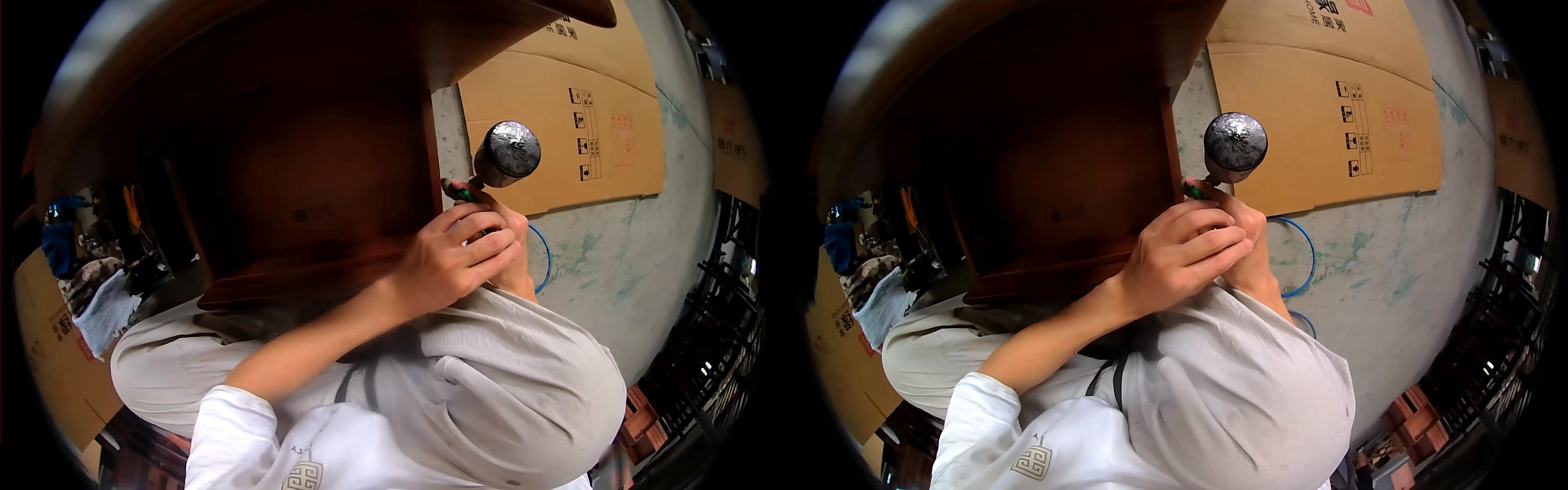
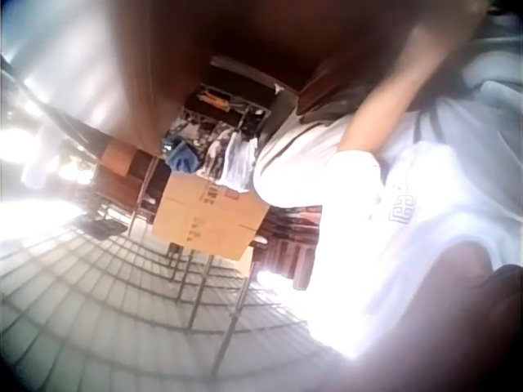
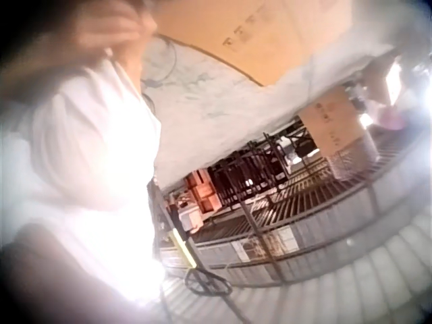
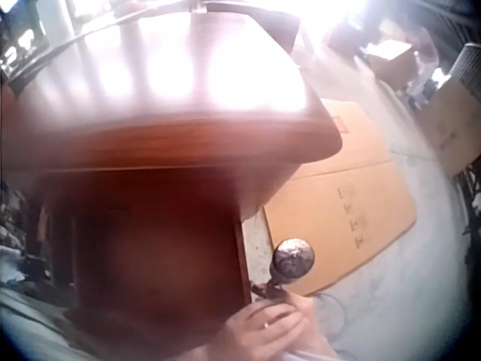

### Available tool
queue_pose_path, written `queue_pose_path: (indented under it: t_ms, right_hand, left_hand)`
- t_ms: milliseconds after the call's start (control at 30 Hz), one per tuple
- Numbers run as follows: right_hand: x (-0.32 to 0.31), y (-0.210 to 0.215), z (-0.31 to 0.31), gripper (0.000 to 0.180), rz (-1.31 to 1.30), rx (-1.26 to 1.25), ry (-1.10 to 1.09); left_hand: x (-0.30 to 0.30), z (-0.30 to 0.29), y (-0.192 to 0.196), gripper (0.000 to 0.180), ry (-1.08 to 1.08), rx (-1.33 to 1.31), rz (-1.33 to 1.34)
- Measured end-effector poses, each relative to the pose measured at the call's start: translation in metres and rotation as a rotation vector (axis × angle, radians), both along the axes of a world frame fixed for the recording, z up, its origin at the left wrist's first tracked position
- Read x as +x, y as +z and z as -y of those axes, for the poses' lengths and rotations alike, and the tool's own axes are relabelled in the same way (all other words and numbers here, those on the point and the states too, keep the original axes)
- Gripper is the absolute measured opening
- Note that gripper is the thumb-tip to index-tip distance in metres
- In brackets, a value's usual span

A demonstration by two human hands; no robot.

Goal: The person wipes the inside of a wooden drawer and the outer edges of the furniture piece by hand and using a cloth. The person also prepares and uses a spray tool to apply a substance to the side of the furniture.

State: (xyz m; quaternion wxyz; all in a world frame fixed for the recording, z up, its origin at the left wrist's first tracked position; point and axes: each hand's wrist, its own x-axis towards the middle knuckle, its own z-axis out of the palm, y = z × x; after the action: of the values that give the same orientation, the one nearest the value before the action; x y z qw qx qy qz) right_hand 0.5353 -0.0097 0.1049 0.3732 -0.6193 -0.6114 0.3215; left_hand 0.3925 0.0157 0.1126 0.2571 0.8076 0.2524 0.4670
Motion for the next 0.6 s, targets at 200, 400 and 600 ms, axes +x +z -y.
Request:
queue_pose_path:
  t_ms: [200, 400, 600]
  right_hand:
    - [-0.001, -0.003, -0.002, 0.036, 0.027, -0.002, 0.012]
    - [0.031, 0.012, 0.003, 0.036, 0.049, -0.019, -0.039]
    - [0.037, 0.027, 0.015, 0.035, -0.103, -0.083, -0.106]
  left_hand:
    - [-0.004, -0.002, 0.001, 0.031, -0.016, -0.024, -0.012]
    - [0.002, 0.003, 0.003, 0.033, -0.153, -0.014, -0.062]
    - [-0.003, 0.007, 0.03, 0.037, -0.262, 0.058, -0.118]
